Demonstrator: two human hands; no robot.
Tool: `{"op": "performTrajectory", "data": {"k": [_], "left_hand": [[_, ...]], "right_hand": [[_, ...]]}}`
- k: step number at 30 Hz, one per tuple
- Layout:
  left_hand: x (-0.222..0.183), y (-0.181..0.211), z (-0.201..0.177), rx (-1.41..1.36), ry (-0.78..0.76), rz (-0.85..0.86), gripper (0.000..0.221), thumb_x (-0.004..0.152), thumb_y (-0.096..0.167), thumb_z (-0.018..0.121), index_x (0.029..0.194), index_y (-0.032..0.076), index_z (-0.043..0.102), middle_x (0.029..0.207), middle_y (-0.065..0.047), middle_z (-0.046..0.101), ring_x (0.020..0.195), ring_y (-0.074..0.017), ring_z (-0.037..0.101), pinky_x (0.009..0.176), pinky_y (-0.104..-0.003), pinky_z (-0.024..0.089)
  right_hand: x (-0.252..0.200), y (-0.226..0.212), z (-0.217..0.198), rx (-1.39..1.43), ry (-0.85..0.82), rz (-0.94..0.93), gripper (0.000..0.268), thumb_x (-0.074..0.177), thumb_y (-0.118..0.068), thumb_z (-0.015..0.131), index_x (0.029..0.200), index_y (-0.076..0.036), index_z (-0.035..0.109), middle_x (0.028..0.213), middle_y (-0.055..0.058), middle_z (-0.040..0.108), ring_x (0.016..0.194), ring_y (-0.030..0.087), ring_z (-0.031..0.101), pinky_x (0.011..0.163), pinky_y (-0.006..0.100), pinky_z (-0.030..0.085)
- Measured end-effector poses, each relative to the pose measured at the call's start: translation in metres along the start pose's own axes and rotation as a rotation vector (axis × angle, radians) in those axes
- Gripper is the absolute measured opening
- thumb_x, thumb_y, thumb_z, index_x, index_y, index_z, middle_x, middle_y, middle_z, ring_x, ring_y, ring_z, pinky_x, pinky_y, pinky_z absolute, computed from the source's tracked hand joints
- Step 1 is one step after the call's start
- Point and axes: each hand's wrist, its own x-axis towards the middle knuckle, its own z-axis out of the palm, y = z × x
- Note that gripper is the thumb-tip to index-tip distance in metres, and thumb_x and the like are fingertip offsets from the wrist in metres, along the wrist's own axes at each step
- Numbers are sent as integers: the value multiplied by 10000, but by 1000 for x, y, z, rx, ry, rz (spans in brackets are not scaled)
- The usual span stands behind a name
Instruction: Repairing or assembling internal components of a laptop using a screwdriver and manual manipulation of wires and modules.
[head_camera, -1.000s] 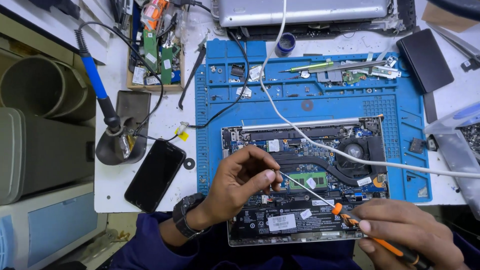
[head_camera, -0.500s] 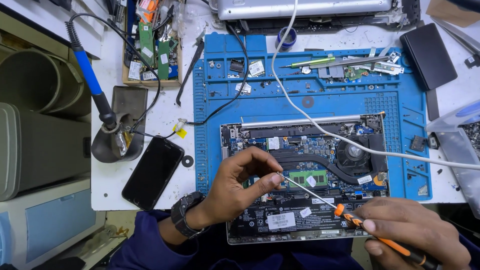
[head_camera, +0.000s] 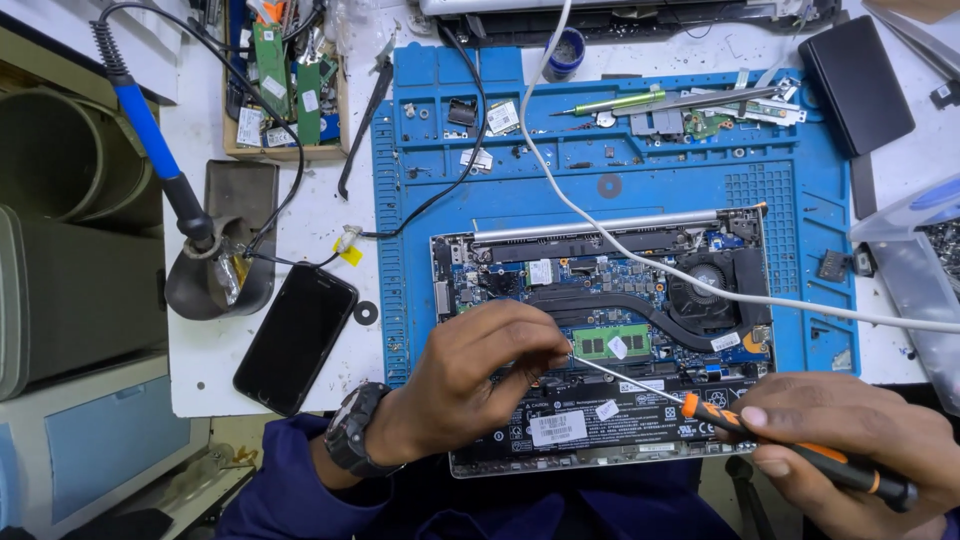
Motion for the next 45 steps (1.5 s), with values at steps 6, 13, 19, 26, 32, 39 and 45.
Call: {"op": "performTrajectory", "data": {"k": [6, 13, 19, 26, 32, 39, 45], "left_hand": [[2, 2, -2, -113, 6, -66, 140, 942, -76, 699, 1048, 2, 653, 960, -119, 706, 889, -255, 705, 814, -337, 616], [-2, -1, -2, -104, 45, -29, 129, 950, -74, 709, 1060, -18, 671, 984, -133, 713, 906, -268, 709, 829, -353, 622], [-7, -3, -1, 29, -24, 38, 160, 1002, -66, 623, 1134, 10, 672, 1046, -140, 684, 898, -280, 682, 771, -383, 564], [-5, 2, 0, -26, 28, 10, 173, 962, -95, 678, 1116, -16, 686, 1033, -141, 708, 922, -275, 712, 811, -363, 606], [-9, 0, -1, 5, 36, 21, 174, 974, -76, 677, 1137, -17, 685, 1044, -148, 703, 924, -285, 712, 806, -377, 604], [-11, -1, 4, 18, 22, 8, 228, 959, -114, 667, 1166, -20, 678, 1074, -153, 707, 968, -294, 719, 842, -381, 603], [-9, 0, 4, 1, 17, 6, 256, 970, -132, 632, 1202, -27, 659, 1071, -154, 697, 972, -294, 711, 862, -378, 612]], "right_hand": [[14, -25, 10, -119, 17, -36, 254, 764, -110, 760, 1002, -84, 675, 698, 61, 752, 596, 190, 782, 645, 279, 704], [9, -29, 3, -246, -112, 73, 316, 696, -103, 833, 995, -138, 737, 912, 43, 793, 824, 166, 842, 837, 282, 728], [7, -22, 13, -154, -24, 6, 348, 706, -104, 844, 1031, -129, 723, 984, 96, 781, 848, 171, 856, 809, 270, 762], [8, -18, 10, -228, -67, -62, 310, 786, -151, 789, 1076, -134, 680, 1050, 113, 799, 953, 194, 862, 898, 305, 730], [13, -11, 11, -121, -112, -156, 349, 797, -156, 782, 1102, -76, 635, 1133, 165, 766, 1051, 231, 860, 974, 332, 760], [11, -10, 20, -35, -68, -101, 389, 796, -85, 789, 1137, -49, 607, 1093, 191, 767, 1038, 263, 859, 962, 364, 793], [5, -9, 16, -79, -87, -47, 389, 834, -93, 759, 1186, -98, 594, 1146, 187, 764, 1083, 290, 850, 963, 379, 776]]}}
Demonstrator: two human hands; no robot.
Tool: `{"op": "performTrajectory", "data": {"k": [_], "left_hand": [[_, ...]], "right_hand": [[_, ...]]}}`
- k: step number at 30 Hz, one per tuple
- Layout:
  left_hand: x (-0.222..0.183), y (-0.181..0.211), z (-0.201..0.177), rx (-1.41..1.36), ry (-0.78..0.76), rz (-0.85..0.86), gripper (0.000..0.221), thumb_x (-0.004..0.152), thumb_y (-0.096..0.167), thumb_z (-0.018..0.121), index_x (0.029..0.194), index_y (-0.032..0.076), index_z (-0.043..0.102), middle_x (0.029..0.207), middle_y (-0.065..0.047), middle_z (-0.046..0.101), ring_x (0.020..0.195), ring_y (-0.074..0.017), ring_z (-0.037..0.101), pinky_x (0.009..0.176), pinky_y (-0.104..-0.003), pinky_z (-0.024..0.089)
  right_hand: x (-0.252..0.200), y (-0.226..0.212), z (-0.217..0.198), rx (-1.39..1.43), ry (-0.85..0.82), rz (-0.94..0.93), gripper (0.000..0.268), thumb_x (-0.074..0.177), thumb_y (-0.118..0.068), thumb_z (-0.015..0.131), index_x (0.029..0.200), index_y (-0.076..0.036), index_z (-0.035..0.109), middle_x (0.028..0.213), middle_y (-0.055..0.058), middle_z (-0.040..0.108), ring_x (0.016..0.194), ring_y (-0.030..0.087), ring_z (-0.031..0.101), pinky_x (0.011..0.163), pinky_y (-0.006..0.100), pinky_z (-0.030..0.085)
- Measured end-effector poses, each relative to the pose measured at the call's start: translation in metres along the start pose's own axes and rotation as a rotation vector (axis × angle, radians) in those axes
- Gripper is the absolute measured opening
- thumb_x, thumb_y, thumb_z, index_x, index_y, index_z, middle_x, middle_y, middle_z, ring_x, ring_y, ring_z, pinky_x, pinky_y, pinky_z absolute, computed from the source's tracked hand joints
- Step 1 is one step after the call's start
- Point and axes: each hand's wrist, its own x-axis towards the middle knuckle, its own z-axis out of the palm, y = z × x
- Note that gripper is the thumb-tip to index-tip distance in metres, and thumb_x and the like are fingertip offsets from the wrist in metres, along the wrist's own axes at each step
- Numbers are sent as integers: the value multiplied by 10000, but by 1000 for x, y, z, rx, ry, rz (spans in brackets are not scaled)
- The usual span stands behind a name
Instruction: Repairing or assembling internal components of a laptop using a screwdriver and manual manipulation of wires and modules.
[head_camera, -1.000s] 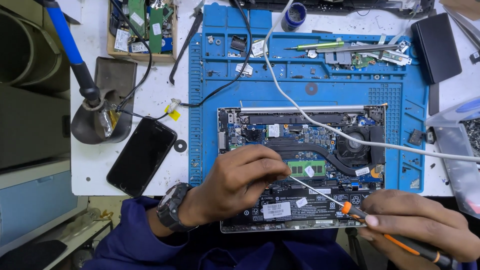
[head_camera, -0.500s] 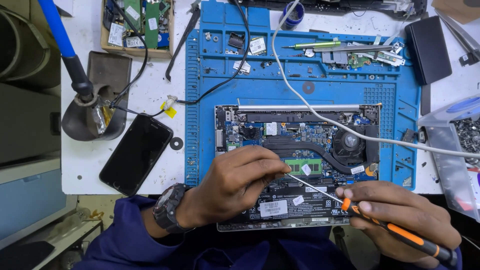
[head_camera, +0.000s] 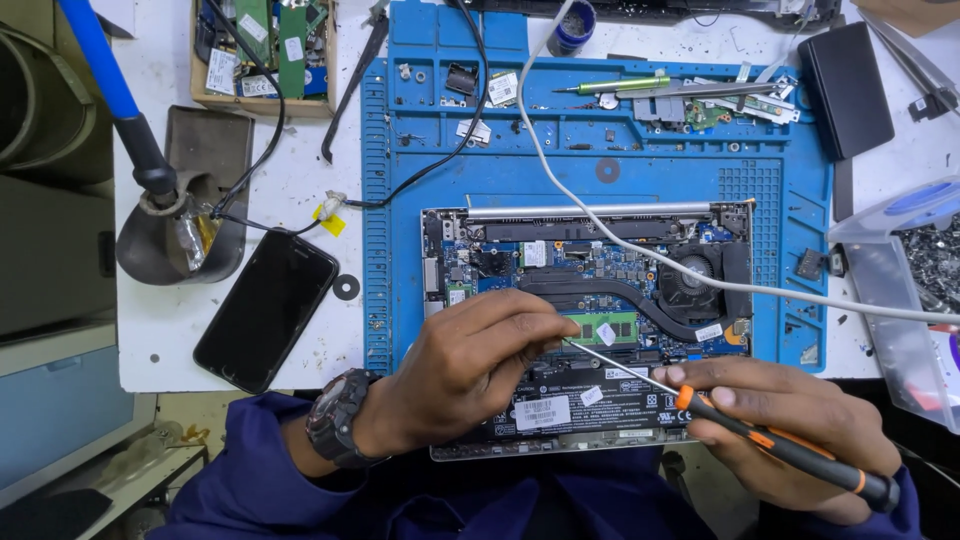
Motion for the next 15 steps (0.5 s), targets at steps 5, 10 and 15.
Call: {"op": "performTrajectory", "data": {"k": [5, 10, 15], "left_hand": [[-4, -3, -3, 19, -30, -17, 389, 978, -140, 645, 1338, -10, 574, 1186, -173, 675, 1075, -317, 703, 916, -385, 635], [-3, -3, -12, 211, -13, 37, 399, 998, -56, 692, 1370, -36, 546, 1253, -197, 699, 1098, -325, 713, 935, -397, 629], [1, -24, -11, 788, -75, 12, 258, 987, 153, 703, 1197, 7, 676, 1227, -156, 671, 1104, -320, 623, 892, -429, 537]], "right_hand": [[0, 7, 1, -24, 24, -42, 338, 848, -99, 740, 1152, -74, 596, 1101, 215, 764, 1035, 290, 854, 922, 368, 782], [-10, 21, -4, 13, 11, -51, 303, 882, -109, 701, 1158, -88, 579, 1125, 222, 758, 1047, 296, 855, 922, 367, 773], [-4, 17, 2, -6, 75, -16, 273, 885, -56, 702, 1127, -68, 574, 1073, 219, 749, 1029, 302, 844, 923, 363, 750]]}}
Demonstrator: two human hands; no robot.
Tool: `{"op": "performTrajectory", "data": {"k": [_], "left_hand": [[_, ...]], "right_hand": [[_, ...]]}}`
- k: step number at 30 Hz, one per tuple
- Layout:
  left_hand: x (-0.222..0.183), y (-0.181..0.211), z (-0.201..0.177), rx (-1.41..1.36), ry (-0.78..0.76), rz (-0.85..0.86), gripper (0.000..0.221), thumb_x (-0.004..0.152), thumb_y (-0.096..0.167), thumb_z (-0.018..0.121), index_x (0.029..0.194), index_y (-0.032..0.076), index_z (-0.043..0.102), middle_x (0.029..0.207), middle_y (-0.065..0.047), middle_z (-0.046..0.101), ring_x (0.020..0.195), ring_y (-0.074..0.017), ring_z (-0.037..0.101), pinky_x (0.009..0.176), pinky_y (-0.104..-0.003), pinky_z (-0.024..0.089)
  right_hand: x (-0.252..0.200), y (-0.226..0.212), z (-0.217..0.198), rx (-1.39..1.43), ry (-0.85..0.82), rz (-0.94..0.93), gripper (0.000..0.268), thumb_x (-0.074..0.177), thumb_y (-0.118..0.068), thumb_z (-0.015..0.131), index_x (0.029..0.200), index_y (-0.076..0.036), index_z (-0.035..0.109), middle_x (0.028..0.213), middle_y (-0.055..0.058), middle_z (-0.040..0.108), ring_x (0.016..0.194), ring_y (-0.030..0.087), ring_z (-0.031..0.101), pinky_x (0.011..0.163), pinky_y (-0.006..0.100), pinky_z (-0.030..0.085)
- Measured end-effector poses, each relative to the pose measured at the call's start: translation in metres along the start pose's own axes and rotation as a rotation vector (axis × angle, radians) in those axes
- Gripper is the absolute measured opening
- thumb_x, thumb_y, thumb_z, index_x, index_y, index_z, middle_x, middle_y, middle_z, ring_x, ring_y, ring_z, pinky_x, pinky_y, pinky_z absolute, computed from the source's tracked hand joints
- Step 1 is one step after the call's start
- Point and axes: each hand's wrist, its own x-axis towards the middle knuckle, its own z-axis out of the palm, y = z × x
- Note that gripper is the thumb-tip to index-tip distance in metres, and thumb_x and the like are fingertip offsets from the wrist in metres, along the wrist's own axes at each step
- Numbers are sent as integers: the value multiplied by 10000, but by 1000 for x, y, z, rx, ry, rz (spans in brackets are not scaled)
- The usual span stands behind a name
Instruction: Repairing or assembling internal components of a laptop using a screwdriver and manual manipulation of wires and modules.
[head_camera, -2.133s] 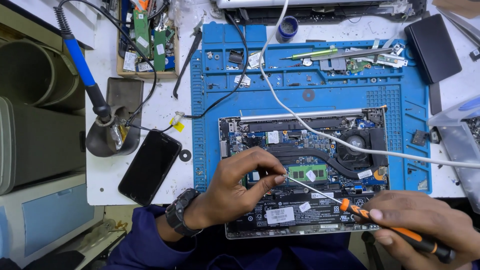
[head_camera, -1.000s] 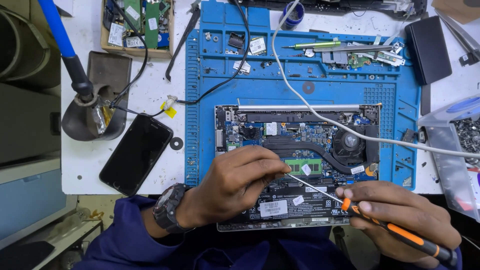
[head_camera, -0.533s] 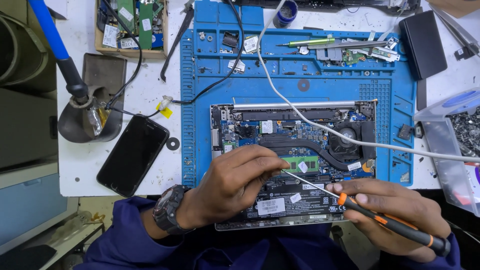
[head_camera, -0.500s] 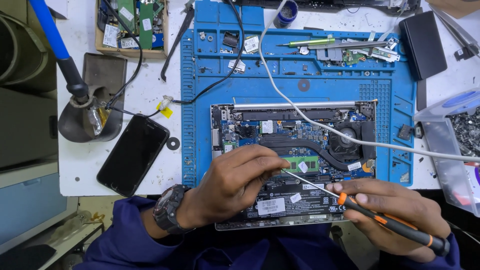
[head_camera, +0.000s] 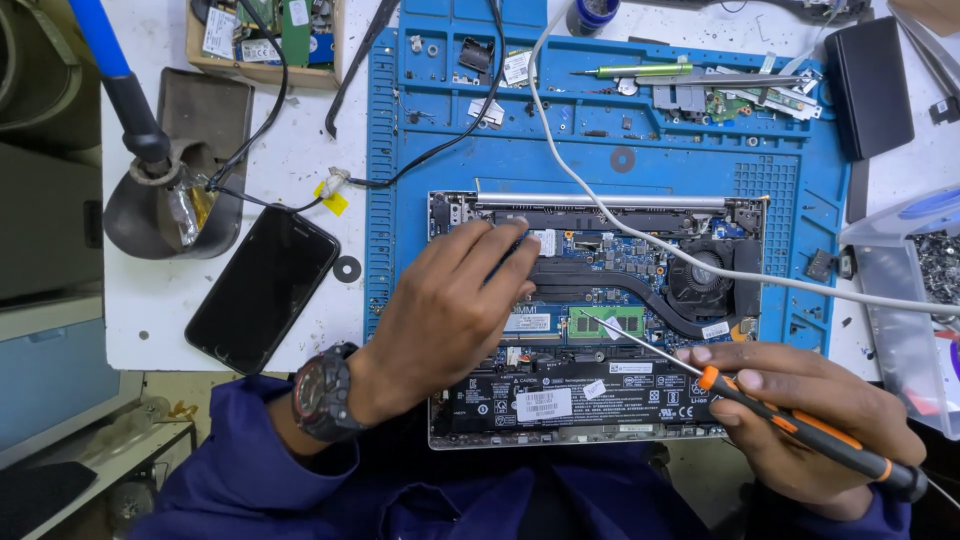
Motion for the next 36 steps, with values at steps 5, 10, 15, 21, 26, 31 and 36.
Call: {"op": "performTrajectory", "data": {"k": [5, 10, 15, 21, 26, 31, 36], "left_hand": [[6, -9, 10, 24, -13, 10, 255, 980, 156, 713, 1177, -4, 686, 1212, -172, 685, 1090, -324, 620, 869, -424, 537], [4, -16, 12, -76, -34, -16, 217, 975, 93, 671, 1173, 4, 683, 1234, -151, 668, 1112, -332, 595, 877, -437, 519], [3, -22, 17, -124, -45, -5, 388, 793, -121, 579, 1162, -35, 663, 1256, -167, 634, 1111, -346, 564, 861, -437, 506], [1, -27, 20, -250, -33, -20, 423, 804, -191, 559, 1182, -41, 677, 1247, -167, 652, 1152, -349, 563, 953, -451, 506], [-1, -32, 22, -339, -16, -23, 381, 845, -166, 544, 1176, -42, 685, 1235, -163, 651, 1134, -346, 549, 898, -450, 487], [0, -32, 21, -338, 1, -17, 321, 872, -142, 552, 1147, -35, 677, 1240, -163, 647, 1113, -344, 547, 875, -448, 494], [-1, -31, 18, -217, 1, 1, 217, 920, -66, 583, 1097, 12, 679, 1246, -154, 648, 1120, -325, 565, 857, -439, 516]], "right_hand": [[4, -9, 11, -60, 72, 41, 252, 874, -69, 709, 1053, -45, 533, 1046, 257, 736, 996, 321, 826, 883, 354, 708], [8, -5, 12, 32, 75, 117, 307, 881, -66, 697, 1066, -114, 456, 1099, 284, 713, 1055, 388, 813, 979, 430, 688], [26, -17, 0, -68, -126, 67, 312, 915, 35, 699, 1125, -143, 553, 1301, 209, 694, 1210, 308, 795, 1009, 336, 709], [60, -46, 2, -3, -241, 98, 318, 863, 76, 698, 1139, -55, 610, 1272, 230, 724, 1228, 324, 802, 1050, 379, 724], [83, -44, 31, -101, -159, -175, 573, 901, 81, 759, 1295, -20, 355, 1146, 322, 696, 1055, 355, 817, 921, 401, 762], [104, -26, 51, -312, -62, -425, 797, 1064, 118, 848, 1516, -69, 220, 1559, 97, 300, 941, 270, 819, 686, 261, 549], [112, -29, 60, -341, -32, -321, 778, 1076, 126, 812, 1525, -19, 193, 1548, 87, 178, 946, 480, 804, 818, 464, 664]]}}
